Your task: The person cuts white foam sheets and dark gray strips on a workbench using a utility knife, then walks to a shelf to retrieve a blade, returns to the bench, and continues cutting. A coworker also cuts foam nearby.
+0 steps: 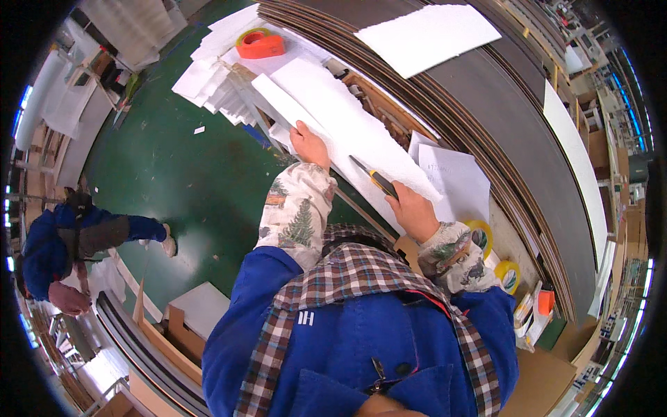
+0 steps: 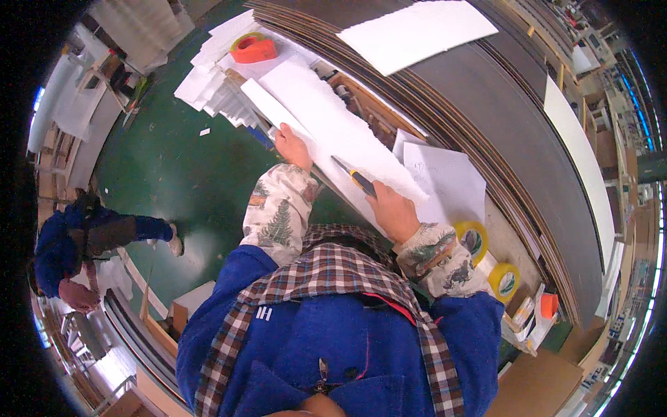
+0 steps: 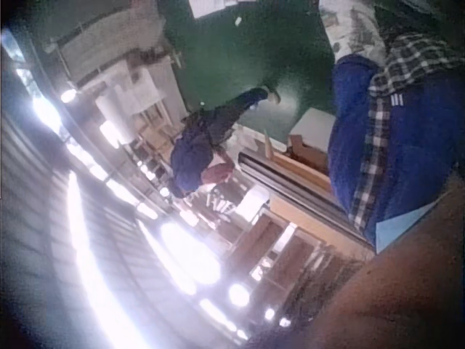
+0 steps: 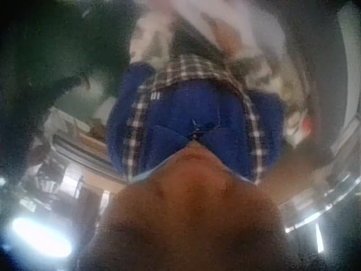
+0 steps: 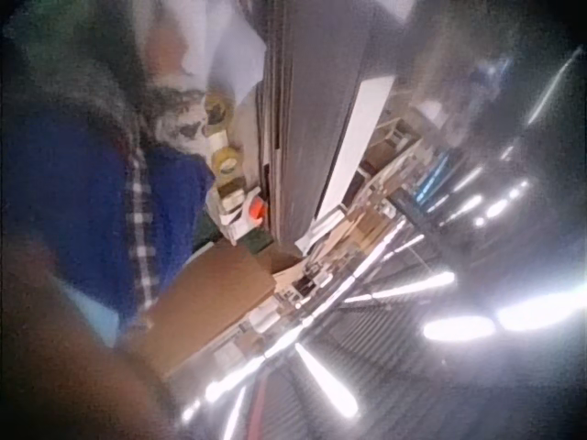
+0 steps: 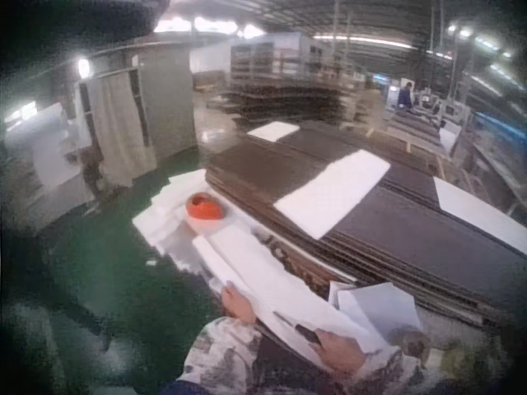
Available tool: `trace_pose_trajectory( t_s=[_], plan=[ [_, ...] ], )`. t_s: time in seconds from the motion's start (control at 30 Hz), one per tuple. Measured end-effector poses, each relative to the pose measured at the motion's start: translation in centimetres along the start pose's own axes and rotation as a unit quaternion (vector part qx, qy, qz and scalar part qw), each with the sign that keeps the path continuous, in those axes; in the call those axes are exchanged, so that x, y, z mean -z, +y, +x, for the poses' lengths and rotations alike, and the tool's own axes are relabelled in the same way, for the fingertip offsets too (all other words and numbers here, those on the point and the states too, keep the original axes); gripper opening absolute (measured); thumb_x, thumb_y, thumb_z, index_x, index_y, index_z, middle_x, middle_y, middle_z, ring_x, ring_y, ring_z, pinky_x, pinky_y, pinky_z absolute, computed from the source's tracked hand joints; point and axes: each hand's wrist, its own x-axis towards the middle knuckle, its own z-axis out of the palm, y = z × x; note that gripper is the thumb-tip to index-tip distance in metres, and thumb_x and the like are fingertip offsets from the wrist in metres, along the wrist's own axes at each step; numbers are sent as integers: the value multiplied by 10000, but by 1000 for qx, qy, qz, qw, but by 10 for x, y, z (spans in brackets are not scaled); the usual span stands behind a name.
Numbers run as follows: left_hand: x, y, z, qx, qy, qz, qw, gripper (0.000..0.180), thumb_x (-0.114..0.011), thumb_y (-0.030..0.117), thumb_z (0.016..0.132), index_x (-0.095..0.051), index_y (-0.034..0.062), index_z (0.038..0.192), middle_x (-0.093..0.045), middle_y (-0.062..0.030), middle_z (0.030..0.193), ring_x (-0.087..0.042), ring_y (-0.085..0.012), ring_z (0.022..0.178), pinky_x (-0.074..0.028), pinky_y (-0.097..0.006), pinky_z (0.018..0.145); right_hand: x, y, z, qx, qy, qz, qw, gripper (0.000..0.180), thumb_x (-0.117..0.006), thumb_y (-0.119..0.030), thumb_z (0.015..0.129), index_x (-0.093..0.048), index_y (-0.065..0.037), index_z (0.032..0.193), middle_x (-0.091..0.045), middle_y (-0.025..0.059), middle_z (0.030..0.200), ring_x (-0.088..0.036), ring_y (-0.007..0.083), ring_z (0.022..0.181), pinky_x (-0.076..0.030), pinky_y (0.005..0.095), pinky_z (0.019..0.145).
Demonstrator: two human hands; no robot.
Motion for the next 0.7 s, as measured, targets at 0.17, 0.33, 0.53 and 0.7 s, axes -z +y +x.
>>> trace_pose_trajectory(
  t_s=[0.17, 0.33, 0.53, 0.7],
  plan=[
    [-4, 22, -17, 47, -92, -168, 980, 465, -787, 23, 712, -547, -68, 1100, -629, -149, 1059, -589, -261, 1000, -475, -328, 863, -2, 3, 1, 27, 37, 0, 999, 274, -562, -269, 901, -495, -55, 1059, -628, 162, 902, -626, 379, 743, -500, 488, 617],
    [3, 38, -25, 82, -120, -151, 978, 452, -767, 1, 727, -557, -87, 1118, -633, -155, 1084, -611, -262, 945, -493, -344, 820, -6, 3, 6, 13, 10, 11, 1000, 273, -555, -272, 904, -491, -53, 1052, -629, 158, 899, -626, 376, 755, -502, 485, 616],
    [3, 43, -25, 53, -106, -141, 983, 474, -770, 2, 719, -564, -87, 1136, -632, -138, 1096, -609, -239, 941, -491, -339, 824, 6, 14, -29, -12, -20, -17, 1000, 267, -551, -260, 906, -478, -58, 1065, -625, 154, 901, -625, 358, 787, -505, 471, 618],
    [3, 35, -20, 30, -115, -122, 985, 503, -771, 15, 723, -554, -87, 1166, -624, -130, 1110, -605, -233, 944, -485, -335, 834, 28, 39, -84, -45, -55, -67, 995, 272, -552, -274, 903, -476, -69, 1064, -614, 142, 890, -617, 347, 830, -497, 456, 650]
  ],
)
